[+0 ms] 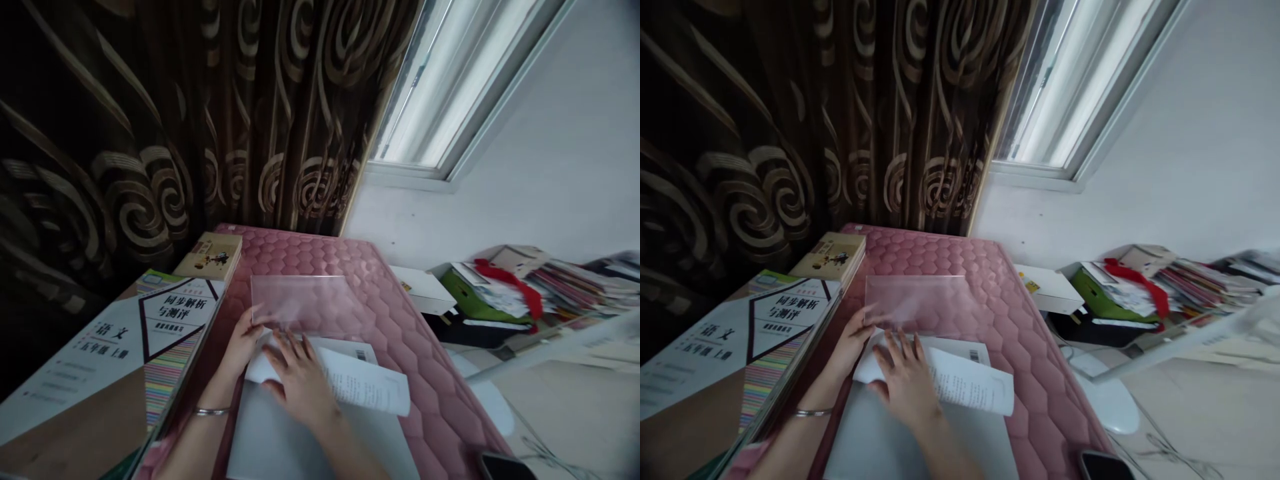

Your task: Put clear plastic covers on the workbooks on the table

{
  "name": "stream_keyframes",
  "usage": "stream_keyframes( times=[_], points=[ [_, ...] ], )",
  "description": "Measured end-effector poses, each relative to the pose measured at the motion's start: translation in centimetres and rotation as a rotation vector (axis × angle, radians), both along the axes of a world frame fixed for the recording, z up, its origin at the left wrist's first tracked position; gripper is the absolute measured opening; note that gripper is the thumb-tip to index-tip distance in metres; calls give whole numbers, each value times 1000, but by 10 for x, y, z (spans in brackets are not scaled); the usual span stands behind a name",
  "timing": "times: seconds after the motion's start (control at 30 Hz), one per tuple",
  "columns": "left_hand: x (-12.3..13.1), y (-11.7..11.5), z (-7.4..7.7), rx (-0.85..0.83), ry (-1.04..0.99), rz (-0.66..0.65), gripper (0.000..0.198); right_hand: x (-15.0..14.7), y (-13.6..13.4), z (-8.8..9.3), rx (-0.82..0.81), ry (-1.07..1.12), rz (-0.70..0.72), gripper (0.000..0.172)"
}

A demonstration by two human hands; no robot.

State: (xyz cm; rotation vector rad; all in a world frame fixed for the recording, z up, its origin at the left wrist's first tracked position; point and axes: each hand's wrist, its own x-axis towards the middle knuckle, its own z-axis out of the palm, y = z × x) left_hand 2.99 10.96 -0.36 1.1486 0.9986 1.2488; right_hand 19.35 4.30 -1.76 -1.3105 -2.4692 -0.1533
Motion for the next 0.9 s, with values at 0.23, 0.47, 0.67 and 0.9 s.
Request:
stream_keyframes(
  times=[0.23,0.47,0.67,0.9],
  points=[
    [1,-2,-8,29,-8,-52,61,-2,4,4,39,4,-9,49],
    [4,0,-21,132,150,77,51,-4,5,6,64,40,21,42],
    [3,5,-31,139,259,245,49,26,13,17,113,146,-212,36],
    [4,9,-33,95,261,245,50,119,57,26,-228,381,-879,59]
  ],
)
